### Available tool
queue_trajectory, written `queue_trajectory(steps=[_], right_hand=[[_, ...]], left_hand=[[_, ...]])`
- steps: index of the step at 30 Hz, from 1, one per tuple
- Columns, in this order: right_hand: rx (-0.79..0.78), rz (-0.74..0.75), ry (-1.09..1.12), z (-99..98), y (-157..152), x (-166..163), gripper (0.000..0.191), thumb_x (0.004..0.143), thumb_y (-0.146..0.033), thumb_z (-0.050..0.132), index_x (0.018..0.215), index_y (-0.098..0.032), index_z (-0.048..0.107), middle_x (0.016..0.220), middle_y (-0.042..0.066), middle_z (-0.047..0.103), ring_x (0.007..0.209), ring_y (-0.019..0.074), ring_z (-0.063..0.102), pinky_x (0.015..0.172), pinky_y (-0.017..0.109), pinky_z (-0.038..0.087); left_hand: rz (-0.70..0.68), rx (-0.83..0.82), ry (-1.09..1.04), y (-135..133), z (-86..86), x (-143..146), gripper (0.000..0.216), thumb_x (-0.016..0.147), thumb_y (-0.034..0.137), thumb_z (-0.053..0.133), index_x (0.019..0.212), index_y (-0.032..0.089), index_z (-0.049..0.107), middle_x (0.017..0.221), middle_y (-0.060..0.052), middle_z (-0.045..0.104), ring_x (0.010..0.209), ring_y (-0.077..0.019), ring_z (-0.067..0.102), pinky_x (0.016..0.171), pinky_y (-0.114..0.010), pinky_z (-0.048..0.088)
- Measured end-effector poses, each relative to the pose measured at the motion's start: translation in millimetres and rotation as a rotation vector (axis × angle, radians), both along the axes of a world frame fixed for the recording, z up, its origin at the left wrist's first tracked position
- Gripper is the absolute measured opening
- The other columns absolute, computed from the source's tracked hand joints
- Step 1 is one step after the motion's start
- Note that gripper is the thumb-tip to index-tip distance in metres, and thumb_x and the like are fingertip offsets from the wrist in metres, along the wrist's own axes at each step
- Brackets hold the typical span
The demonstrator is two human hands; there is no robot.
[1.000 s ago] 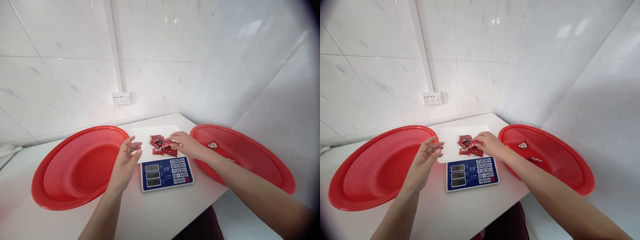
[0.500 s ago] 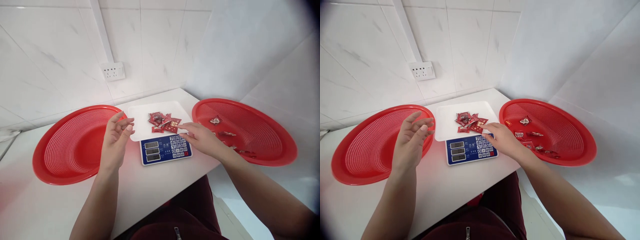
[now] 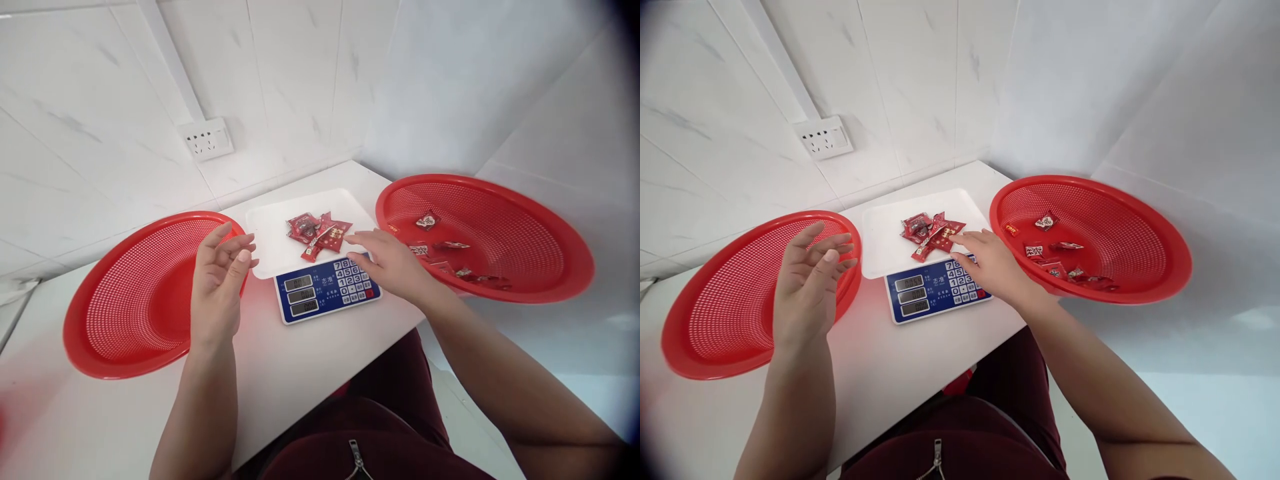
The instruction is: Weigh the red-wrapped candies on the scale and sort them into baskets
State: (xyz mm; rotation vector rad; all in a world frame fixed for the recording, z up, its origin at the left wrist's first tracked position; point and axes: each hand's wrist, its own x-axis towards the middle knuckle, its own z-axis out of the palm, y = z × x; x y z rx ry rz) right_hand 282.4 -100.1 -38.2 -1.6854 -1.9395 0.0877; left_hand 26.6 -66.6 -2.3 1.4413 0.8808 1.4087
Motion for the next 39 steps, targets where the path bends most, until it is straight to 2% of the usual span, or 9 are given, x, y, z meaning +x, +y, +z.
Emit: queue_trajectory(steps=[3,9,22,28,32,35,37,39], right_hand=[[0.032,-0.074,0.118,-1.5,-17.0,3.9,0.029,0.087,-0.034,0.045,0.110,-0.024,0.060,0.110,0.005,0.064,0.105,0.0235,0.057,0.089,0.041,0.046],[-0.011,-0.150,0.181,-14.0,-34.0,11.5,0.027,0.087,-0.035,0.046,0.107,-0.024,0.061,0.106,0.004,0.066,0.100,0.0229,0.060,0.086,0.038,0.048],[-0.034,-0.121,0.250,-18.1,-40.0,8.0,0.026,0.086,-0.033,0.047,0.106,-0.026,0.062,0.103,0.002,0.068,0.097,0.0231,0.062,0.085,0.040,0.050],[-0.057,-0.118,0.248,-19.9,-39.1,6.5,0.028,0.085,-0.034,0.047,0.105,-0.023,0.062,0.104,0.005,0.068,0.097,0.0237,0.062,0.085,0.040,0.050],[-0.087,-0.091,0.277,-26.3,-40.1,4.6,0.028,0.086,-0.036,0.046,0.106,-0.024,0.062,0.106,0.005,0.067,0.099,0.0243,0.061,0.085,0.040,0.049],[-0.119,-0.008,0.343,-31.2,-44.0,-1.5,0.026,0.084,-0.037,0.049,0.101,-0.024,0.064,0.103,0.007,0.067,0.099,0.0242,0.060,0.087,0.040,0.047],[-0.213,0.090,0.483,-32.9,-47.9,-6.7,0.026,0.083,-0.038,0.051,0.101,-0.023,0.063,0.099,0.008,0.068,0.096,0.0230,0.061,0.086,0.039,0.047],[-0.337,0.215,0.749,-32.7,-51.8,-10.9,0.036,0.081,-0.043,0.055,0.111,-0.025,0.057,0.096,0.007,0.066,0.091,0.0210,0.062,0.083,0.037,0.049]], left_hand=[[0.021,0.001,0.003,-0.4,1.9,-0.2,0.035,0.080,0.026,0.059,0.114,0.029,0.051,0.103,-0.003,0.061,0.099,-0.0164,0.056,0.078,-0.029,0.048],[0.015,0.008,0.001,0.5,1.1,0.4,0.035,0.080,0.026,0.059,0.113,0.028,0.051,0.102,-0.003,0.061,0.098,-0.0156,0.056,0.077,-0.028,0.049],[0.007,0.004,0.035,0.6,-0.7,1.2,0.038,0.079,0.029,0.060,0.115,0.029,0.051,0.105,-0.004,0.061,0.100,-0.0172,0.057,0.077,-0.029,0.049],[-0.001,-0.001,0.043,0.8,-1.9,2.0,0.039,0.079,0.029,0.060,0.117,0.028,0.049,0.106,-0.005,0.060,0.100,-0.0178,0.056,0.079,-0.030,0.049],[0.003,-0.008,0.076,1.6,-2.3,2.1,0.039,0.080,0.030,0.059,0.118,0.028,0.048,0.107,-0.005,0.060,0.100,-0.0177,0.056,0.079,-0.031,0.049],[0.015,-0.003,0.135,2.8,-3.1,2.4,0.039,0.080,0.031,0.058,0.118,0.028,0.047,0.109,-0.006,0.059,0.102,-0.0185,0.054,0.082,-0.033,0.048],[0.008,-0.003,0.174,1.9,-5.0,5.3,0.038,0.081,0.032,0.057,0.118,0.028,0.046,0.110,-0.006,0.058,0.103,-0.0189,0.054,0.084,-0.034,0.047],[-0.031,0.001,0.194,-1.7,-8.4,12.0,0.037,0.083,0.032,0.054,0.118,0.029,0.045,0.111,-0.005,0.057,0.103,-0.0190,0.053,0.085,-0.034,0.046]])
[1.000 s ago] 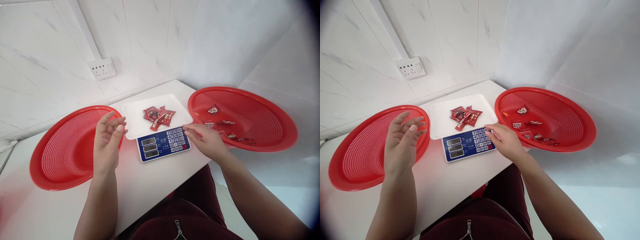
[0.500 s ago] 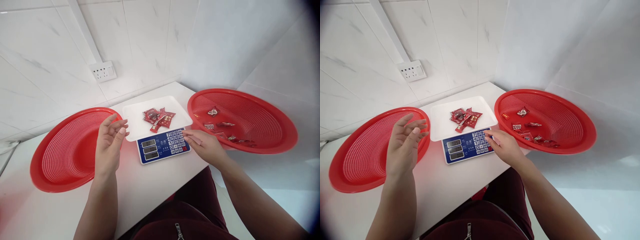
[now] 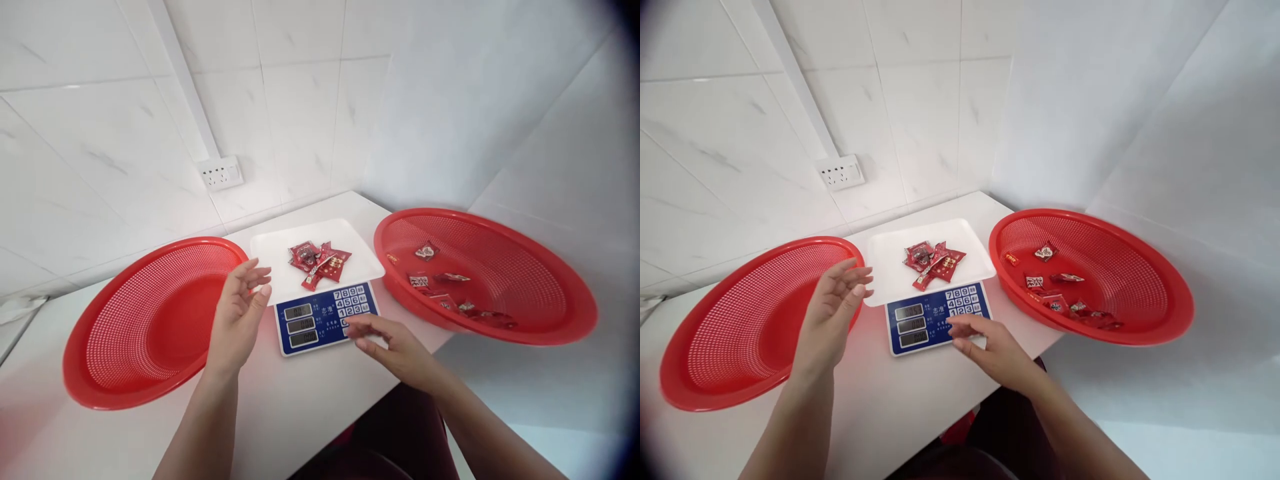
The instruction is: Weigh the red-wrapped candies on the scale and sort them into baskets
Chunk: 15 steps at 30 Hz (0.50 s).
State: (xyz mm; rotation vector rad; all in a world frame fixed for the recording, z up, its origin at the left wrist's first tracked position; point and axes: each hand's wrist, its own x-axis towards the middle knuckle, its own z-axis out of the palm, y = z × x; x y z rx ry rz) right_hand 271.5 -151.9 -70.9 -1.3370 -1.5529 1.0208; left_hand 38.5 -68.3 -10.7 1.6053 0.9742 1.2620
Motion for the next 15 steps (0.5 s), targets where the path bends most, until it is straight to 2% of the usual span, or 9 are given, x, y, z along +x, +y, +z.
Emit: queue_trajectory(steps=[1,3,4,6,8,10,12,13,15], right_hand=[[-0.049,0.054,0.182,0.8,-1.8,-1.3,0.045,0.079,-0.047,0.056,0.120,-0.027,0.051,0.096,0.006,0.065,0.085,0.0194,0.063,0.078,0.035,0.050],[-0.104,0.145,0.578,3.3,-4.9,-2.2,0.061,0.077,-0.059,0.052,0.131,-0.034,0.036,0.094,0.004,0.064,0.069,0.0150,0.064,0.060,0.029,0.053],[-0.110,0.198,0.748,4.7,-6.2,-1.9,0.062,0.076,-0.064,0.048,0.130,-0.036,0.036,0.087,0.002,0.064,0.058,0.0123,0.061,0.049,0.024,0.050],[-0.116,0.336,0.911,7.3,-8.2,-0.2,0.056,0.076,-0.067,0.043,0.117,-0.031,0.053,0.068,0.000,0.063,0.042,0.0081,0.053,0.037,0.017,0.040],[-0.136,0.441,0.872,8.6,-9.3,2.3,0.049,0.077,-0.062,0.049,0.102,-0.022,0.064,0.057,0.001,0.060,0.040,0.0070,0.050,0.038,0.015,0.039],[-0.157,0.410,0.858,9.1,-9.7,4.7,0.047,0.077,-0.057,0.054,0.107,-0.021,0.062,0.061,0.002,0.061,0.044,0.0073,0.052,0.041,0.015,0.040],[-0.148,0.376,0.913,9.8,-10.4,6.4,0.051,0.078,-0.058,0.052,0.117,-0.026,0.055,0.064,0.000,0.060,0.044,0.0070,0.050,0.038,0.014,0.038],[-0.146,0.409,0.899,10.5,-11.1,6.8,0.051,0.077,-0.059,0.051,0.117,-0.027,0.054,0.063,-0.001,0.058,0.043,0.0070,0.048,0.038,0.015,0.037],[-0.164,0.484,0.670,12.1,-12.8,7.1,0.046,0.076,-0.056,0.056,0.110,-0.025,0.059,0.062,-0.002,0.057,0.047,0.0081,0.048,0.044,0.018,0.040]], left_hand=[[-0.055,-0.003,0.010,-2.9,-2.1,4.6,0.036,0.084,0.033,0.053,0.118,0.029,0.045,0.113,-0.005,0.055,0.104,-0.0190,0.052,0.085,-0.034,0.046],[-0.263,-0.025,0.062,-10.0,-6.0,14.8,0.036,0.084,0.034,0.051,0.120,0.030,0.045,0.119,-0.006,0.052,0.108,-0.0199,0.050,0.087,-0.034,0.045],[-0.390,-0.034,0.095,-13.6,-7.3,19.3,0.037,0.084,0.036,0.051,0.120,0.030,0.045,0.123,-0.006,0.050,0.110,-0.0208,0.048,0.089,-0.035,0.044],[-0.569,-0.045,0.131,-19.5,-7.6,25.7,0.038,0.084,0.040,0.050,0.120,0.028,0.048,0.127,-0.007,0.046,0.113,-0.0224,0.045,0.092,-0.036,0.042],[-0.585,-0.025,0.116,-22.9,-4.4,28.3,0.035,0.086,0.045,0.043,0.114,0.025,0.053,0.123,-0.008,0.048,0.110,-0.0222,0.047,0.091,-0.036,0.042],[-0.582,-0.005,0.167,-24.5,1.2,28.9,0.036,0.087,0.047,0.039,0.102,0.022,0.060,0.109,-0.008,0.055,0.098,-0.0198,0.052,0.084,-0.033,0.044],[-0.640,-0.027,0.329,-24.4,7.2,29.7,0.034,0.085,0.047,0.042,0.091,0.020,0.063,0.091,-0.005,0.061,0.082,-0.0169,0.055,0.073,-0.028,0.045],[-0.636,-0.055,0.413,-23.5,9.8,30.1,0.032,0.084,0.046,0.046,0.088,0.020,0.063,0.085,-0.004,0.062,0.077,-0.0158,0.056,0.069,-0.026,0.044],[-0.476,-0.104,0.508,-19.0,13.1,29.9,0.027,0.082,0.043,0.049,0.088,0.021,0.062,0.083,-0.001,0.064,0.074,-0.0148,0.056,0.066,-0.025,0.043]])
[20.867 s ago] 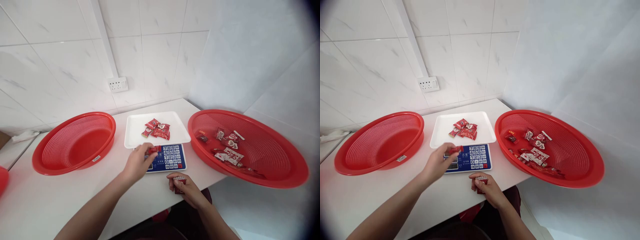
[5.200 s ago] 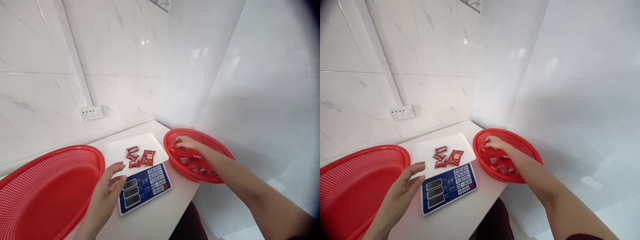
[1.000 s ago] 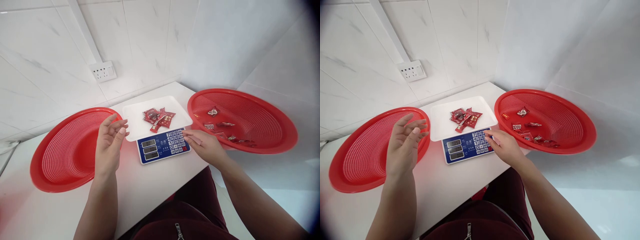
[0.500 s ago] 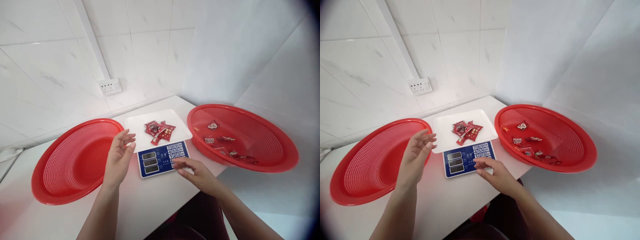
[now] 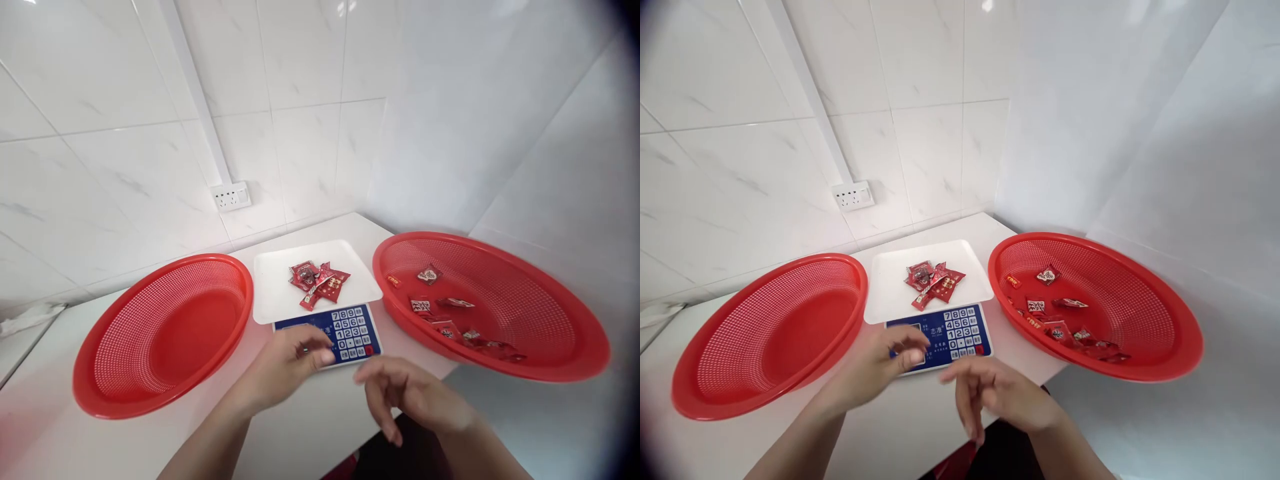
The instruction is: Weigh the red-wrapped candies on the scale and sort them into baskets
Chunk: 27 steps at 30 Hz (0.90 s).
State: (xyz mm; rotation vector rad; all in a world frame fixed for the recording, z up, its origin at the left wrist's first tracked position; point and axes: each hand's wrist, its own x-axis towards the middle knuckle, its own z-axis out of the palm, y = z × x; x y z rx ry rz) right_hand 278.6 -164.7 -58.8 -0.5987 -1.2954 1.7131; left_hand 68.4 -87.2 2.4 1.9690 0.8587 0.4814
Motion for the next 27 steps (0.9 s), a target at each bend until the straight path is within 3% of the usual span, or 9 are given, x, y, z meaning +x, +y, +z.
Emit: queue_trajectory(steps=[3,6,11,14,18,27], right_hand=[[0.019,-0.059,-0.494,-3.1,-0.3,0.3,0.029,0.075,-0.043,0.062,0.090,-0.019,0.066,0.066,0.000,0.057,0.061,0.0112,0.051,0.058,0.023,0.040],[-0.076,-0.129,-0.636,-19.4,3.3,-0.4,0.026,0.078,-0.040,0.057,0.071,-0.015,0.061,0.059,-0.001,0.053,0.058,0.0113,0.048,0.056,0.023,0.037],[-0.153,-0.036,-0.604,-54.9,3.5,-10.1,0.020,0.073,-0.033,0.059,0.064,-0.015,0.057,0.054,-0.004,0.048,0.051,0.0092,0.043,0.050,0.021,0.032],[-0.134,0.015,-0.579,-64.6,-0.4,-12.0,0.015,0.071,-0.027,0.061,0.065,-0.014,0.059,0.055,-0.005,0.047,0.052,0.0081,0.041,0.050,0.020,0.030],[-0.154,0.062,-0.438,-69.6,0.5,-1.6,0.025,0.071,-0.038,0.064,0.069,-0.014,0.060,0.057,-0.004,0.051,0.053,0.0085,0.045,0.053,0.021,0.034],[-0.151,0.047,-0.116,-85.9,6.9,16.3,0.032,0.073,-0.043,0.065,0.077,-0.012,0.062,0.067,0.003,0.061,0.061,0.0125,0.057,0.062,0.026,0.041]], left_hand=[[0.341,0.140,0.034,11.8,-1.2,-4.1,0.025,0.084,0.042,0.044,0.086,0.021,0.058,0.082,0.001,0.063,0.074,-0.0142,0.055,0.066,-0.024,0.042],[0.380,0.236,0.151,22.7,-10.2,-7.2,0.026,0.087,0.039,0.037,0.080,0.021,0.055,0.069,0.002,0.059,0.066,-0.0140,0.053,0.059,-0.024,0.040],[0.308,0.417,0.370,34.1,-28.7,4.6,0.023,0.086,0.032,0.039,0.103,0.025,0.054,0.089,-0.001,0.061,0.080,-0.0166,0.056,0.064,-0.027,0.042],[0.342,0.447,0.404,43.1,-31.2,16.5,0.024,0.086,0.036,0.040,0.100,0.024,0.056,0.094,-0.003,0.060,0.089,-0.0201,0.055,0.070,-0.031,0.042],[0.352,0.444,0.442,55.5,-28.9,28.7,0.023,0.083,0.040,0.045,0.095,0.024,0.054,0.096,-0.003,0.061,0.095,-0.0222,0.054,0.071,-0.031,0.042],[0.343,0.376,0.527,64.2,-29.1,39.0,0.023,0.074,0.037,0.055,0.091,0.024,0.049,0.085,-0.003,0.060,0.075,-0.0207,0.058,0.055,-0.027,0.037]])
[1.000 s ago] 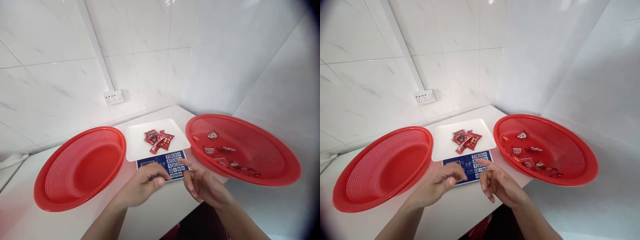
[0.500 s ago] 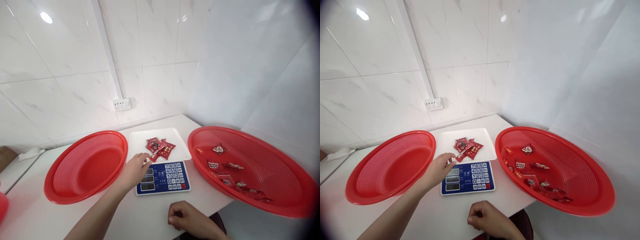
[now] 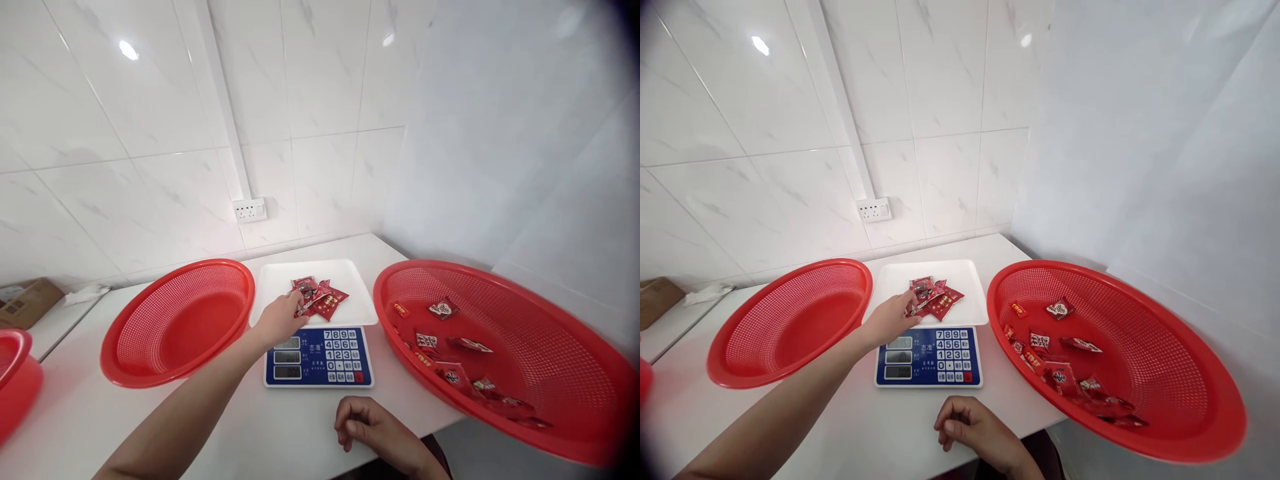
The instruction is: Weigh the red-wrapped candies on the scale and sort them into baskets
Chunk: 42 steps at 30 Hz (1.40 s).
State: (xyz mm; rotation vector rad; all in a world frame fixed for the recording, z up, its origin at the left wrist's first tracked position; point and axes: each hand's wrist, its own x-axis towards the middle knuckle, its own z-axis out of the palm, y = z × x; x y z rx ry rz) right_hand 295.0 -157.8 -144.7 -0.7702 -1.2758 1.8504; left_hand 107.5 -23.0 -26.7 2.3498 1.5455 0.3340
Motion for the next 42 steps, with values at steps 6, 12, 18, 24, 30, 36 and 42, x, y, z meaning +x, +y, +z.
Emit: queue_trajectory(steps=[6,12,18,24,30,36,42], right_hand=[[0.000,-0.006,0.024,-3.1,0.1,0.4,0.029,0.074,-0.040,0.065,0.079,-0.012,0.063,0.070,0.004,0.063,0.065,0.0139,0.058,0.064,0.028,0.042],[-0.018,-0.043,0.036,-6.1,0.2,0.8,0.026,0.076,-0.039,0.064,0.082,-0.014,0.062,0.072,0.004,0.063,0.067,0.0144,0.058,0.065,0.028,0.042],[-0.025,-0.040,0.023,-4.4,0.5,0.1,0.027,0.076,-0.041,0.063,0.083,-0.015,0.061,0.071,0.004,0.063,0.067,0.0144,0.057,0.066,0.029,0.041],[-0.055,-0.040,0.041,-0.8,1.5,-1.5,0.030,0.074,-0.042,0.065,0.082,-0.014,0.061,0.071,0.004,0.062,0.067,0.0144,0.057,0.065,0.028,0.041],[-0.071,-0.045,0.024,-1.4,1.3,-2.0,0.031,0.073,-0.043,0.066,0.083,-0.015,0.061,0.071,0.003,0.062,0.067,0.0150,0.058,0.065,0.029,0.041],[-0.074,-0.048,0.039,1.4,1.4,-3.2,0.031,0.072,-0.043,0.067,0.083,-0.015,0.061,0.071,0.003,0.062,0.067,0.0146,0.057,0.065,0.028,0.040],[-0.081,-0.075,0.052,3.7,-1.0,-4.4,0.034,0.071,-0.046,0.067,0.083,-0.015,0.061,0.071,0.002,0.061,0.065,0.0136,0.056,0.065,0.028,0.039]], left_hand=[[0.001,-0.016,-0.023,-1.9,11.4,-12.0,0.025,0.073,0.031,0.053,0.097,0.023,0.049,0.077,-0.001,0.058,0.069,-0.0187,0.056,0.055,-0.026,0.037],[0.008,-0.032,-0.128,-10.5,28.0,-45.7,0.038,0.077,0.025,0.047,0.115,0.026,0.047,0.095,-0.002,0.059,0.077,-0.0152,0.058,0.064,-0.025,0.046],[0.150,0.068,-0.209,-15.4,38.1,-86.7,0.030,0.080,0.027,0.044,0.106,0.027,0.059,0.103,-0.003,0.064,0.093,-0.0198,0.058,0.077,-0.029,0.048],[0.305,0.136,-0.121,-12.1,39.8,-120.0,0.017,0.077,0.032,0.049,0.088,0.023,0.059,0.088,-0.003,0.066,0.082,-0.0201,0.060,0.068,-0.029,0.048],[0.382,0.121,0.089,-7.8,36.2,-129.7,0.035,0.080,0.051,0.041,0.078,0.020,0.057,0.076,-0.006,0.065,0.070,-0.0240,0.061,0.053,-0.030,0.044],[0.184,0.200,0.061,7.0,33.6,-88.7,0.038,0.086,0.042,0.038,0.115,0.023,0.053,0.122,-0.009,0.055,0.116,-0.0278,0.044,0.085,-0.038,0.043],[-0.122,0.173,-0.016,32.3,18.2,-12.8,0.030,0.082,0.035,0.050,0.108,0.024,0.058,0.114,-0.003,0.061,0.111,-0.0207,0.049,0.091,-0.032,0.041]])
